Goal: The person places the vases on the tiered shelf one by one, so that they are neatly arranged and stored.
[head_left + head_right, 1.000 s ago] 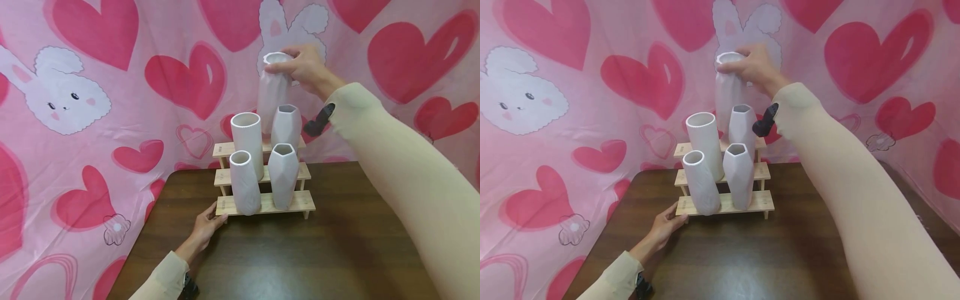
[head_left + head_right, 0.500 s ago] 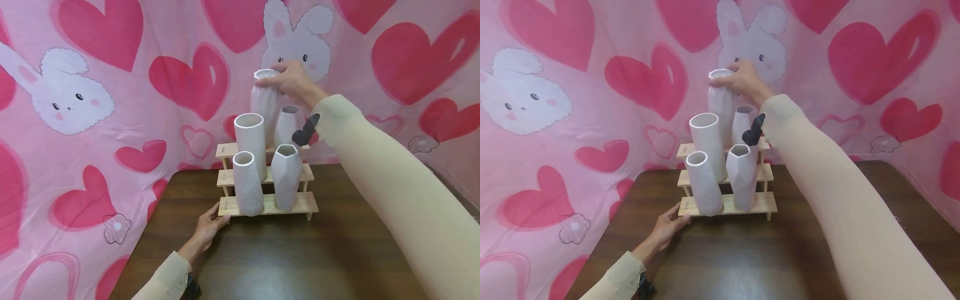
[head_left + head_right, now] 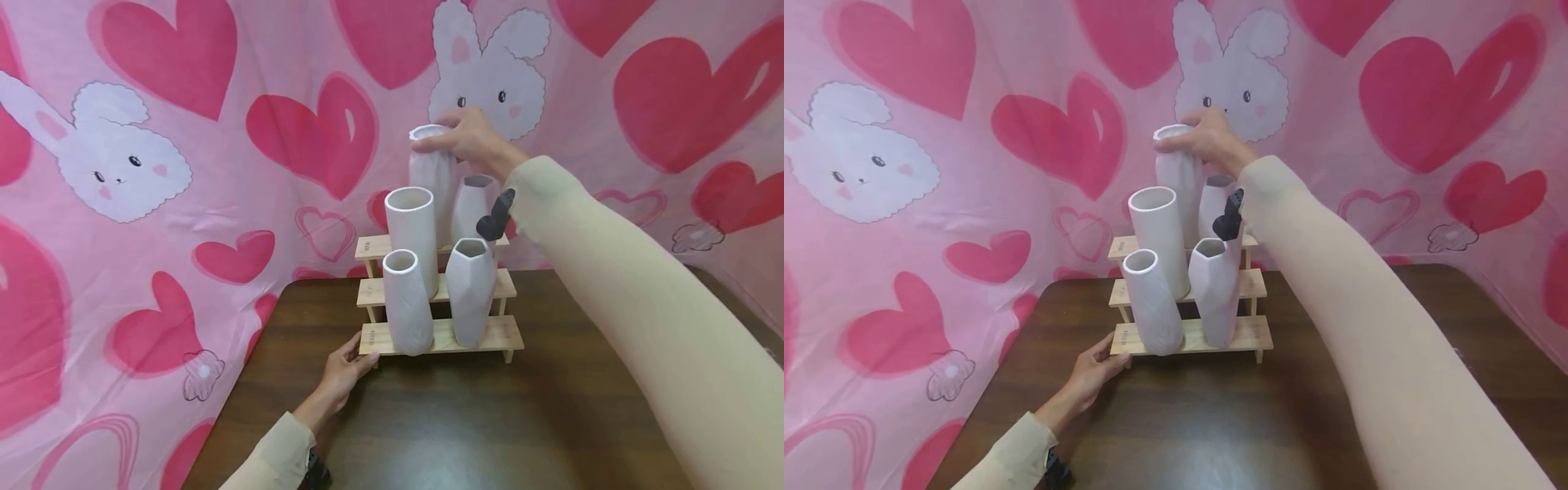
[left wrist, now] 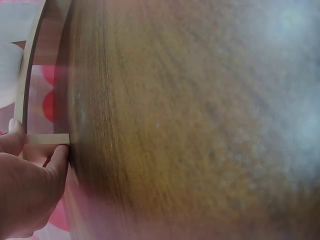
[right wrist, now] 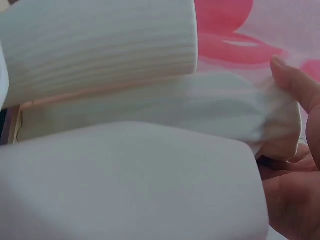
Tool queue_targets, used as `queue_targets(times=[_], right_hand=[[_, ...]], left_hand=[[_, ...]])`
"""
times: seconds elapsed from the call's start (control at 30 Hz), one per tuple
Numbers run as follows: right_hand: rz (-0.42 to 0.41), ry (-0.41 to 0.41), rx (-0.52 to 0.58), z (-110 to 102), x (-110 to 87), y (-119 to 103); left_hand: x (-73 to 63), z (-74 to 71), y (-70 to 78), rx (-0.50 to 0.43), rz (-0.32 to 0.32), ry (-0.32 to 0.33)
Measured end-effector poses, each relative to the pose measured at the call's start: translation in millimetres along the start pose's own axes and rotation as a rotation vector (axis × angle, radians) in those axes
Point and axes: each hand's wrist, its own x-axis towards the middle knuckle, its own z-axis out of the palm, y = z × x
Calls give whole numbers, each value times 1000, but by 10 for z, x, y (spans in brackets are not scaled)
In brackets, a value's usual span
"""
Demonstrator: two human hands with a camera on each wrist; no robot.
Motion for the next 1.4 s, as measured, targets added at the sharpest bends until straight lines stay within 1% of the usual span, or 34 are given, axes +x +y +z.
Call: queue_targets(times=[0.1, 0.23, 0.37, 0.57, 0.77, 0.87, 1.0, 1.1, 1.2, 1.27, 1.4], right_hand=[[-71, -36, -68, 19, 18, 18], [-111, -62, -105, 51, 52, 34], [-83, -59, -91, 61, 84, 44], [-79, -54, -91, 33, 96, 64], [-76, -51, -104, -4, 60, 104], [-98, -64, -102, -44, 43, 111], [-152, -109, -87, -161, 14, 144], [-171, -126, -103, -303, -52, 186], [-195, -104, -116, -462, -160, 247], [-209, -81, -119, -565, -271, 320], [-199, -12, -188, -715, -569, 574]], left_hand=[[-11, 10, 3, 4, -9, 3], [-33, 30, -8, -4, -14, -5], [-38, 39, -16, -14, -9, -14], [-5, 53, -4, -7, -11, -16], [27, 85, -25, -6, -10, -26], [53, 99, -26, -11, -1, -35], [93, 110, -9, -15, 6, -45], [119, 106, -4, -12, 4, -44], [131, 78, 1, -5, 5, -37], [140, 55, 6, -8, 7, -27], [154, 0, 28, -20, 14, -15]])
